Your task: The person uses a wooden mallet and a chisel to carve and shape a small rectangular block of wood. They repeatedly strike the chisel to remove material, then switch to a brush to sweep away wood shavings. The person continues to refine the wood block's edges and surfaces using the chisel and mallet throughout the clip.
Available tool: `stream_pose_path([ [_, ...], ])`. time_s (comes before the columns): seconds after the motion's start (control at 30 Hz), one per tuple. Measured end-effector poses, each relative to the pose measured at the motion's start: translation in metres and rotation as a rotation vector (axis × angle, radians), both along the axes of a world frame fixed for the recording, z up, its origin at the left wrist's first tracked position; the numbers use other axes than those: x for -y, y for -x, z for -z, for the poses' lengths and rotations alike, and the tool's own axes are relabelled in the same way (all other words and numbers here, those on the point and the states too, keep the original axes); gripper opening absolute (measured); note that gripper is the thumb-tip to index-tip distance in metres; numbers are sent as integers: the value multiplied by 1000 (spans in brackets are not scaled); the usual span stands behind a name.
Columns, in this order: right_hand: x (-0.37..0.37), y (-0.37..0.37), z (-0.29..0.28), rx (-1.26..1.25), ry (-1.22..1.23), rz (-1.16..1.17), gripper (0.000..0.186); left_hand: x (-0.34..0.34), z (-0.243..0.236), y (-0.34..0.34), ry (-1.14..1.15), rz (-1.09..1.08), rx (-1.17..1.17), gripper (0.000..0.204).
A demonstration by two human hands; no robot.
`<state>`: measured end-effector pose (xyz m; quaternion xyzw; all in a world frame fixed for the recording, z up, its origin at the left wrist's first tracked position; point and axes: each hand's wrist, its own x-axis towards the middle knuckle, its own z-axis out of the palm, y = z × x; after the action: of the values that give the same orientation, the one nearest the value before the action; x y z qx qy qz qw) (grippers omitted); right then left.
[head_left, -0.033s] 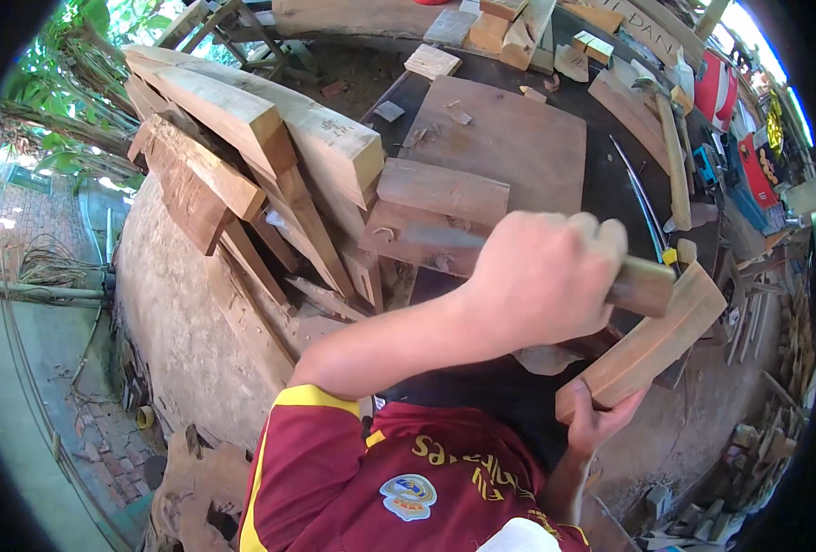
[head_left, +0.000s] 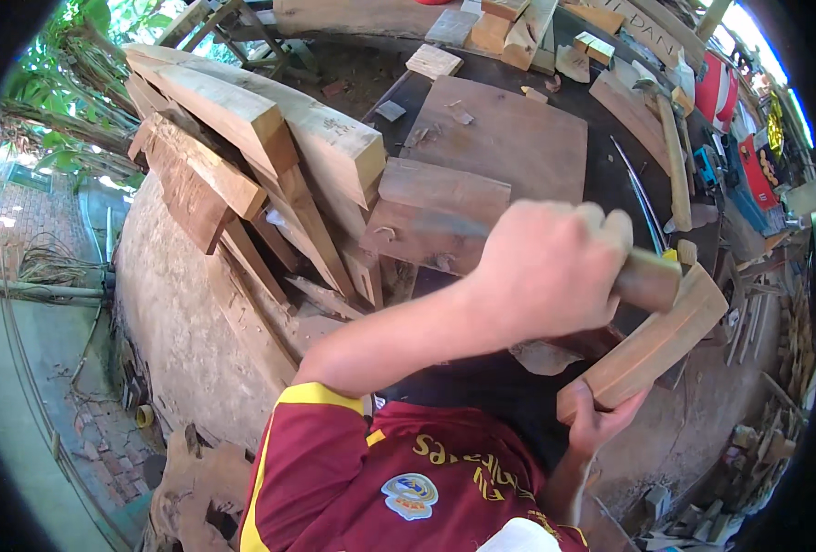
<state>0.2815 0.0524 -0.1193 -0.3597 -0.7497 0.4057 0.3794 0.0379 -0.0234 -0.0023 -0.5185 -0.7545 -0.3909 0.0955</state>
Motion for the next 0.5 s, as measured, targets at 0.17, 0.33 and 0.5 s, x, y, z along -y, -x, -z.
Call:
stream_pose_path([
  [0.17, -10, -12, 3, -27, -88, 33, 96, -10, 7, 27, -150, -151, -30, 23],
  [0.33, -17, -15, -5, -49, -101, 49, 90, -10, -4, 31, -343, -142, 56, 20],
  [0.5, -20, -8, -22, -102, -134, 40, 91, -11, -12, 32, -358, -127, 133, 19],
])
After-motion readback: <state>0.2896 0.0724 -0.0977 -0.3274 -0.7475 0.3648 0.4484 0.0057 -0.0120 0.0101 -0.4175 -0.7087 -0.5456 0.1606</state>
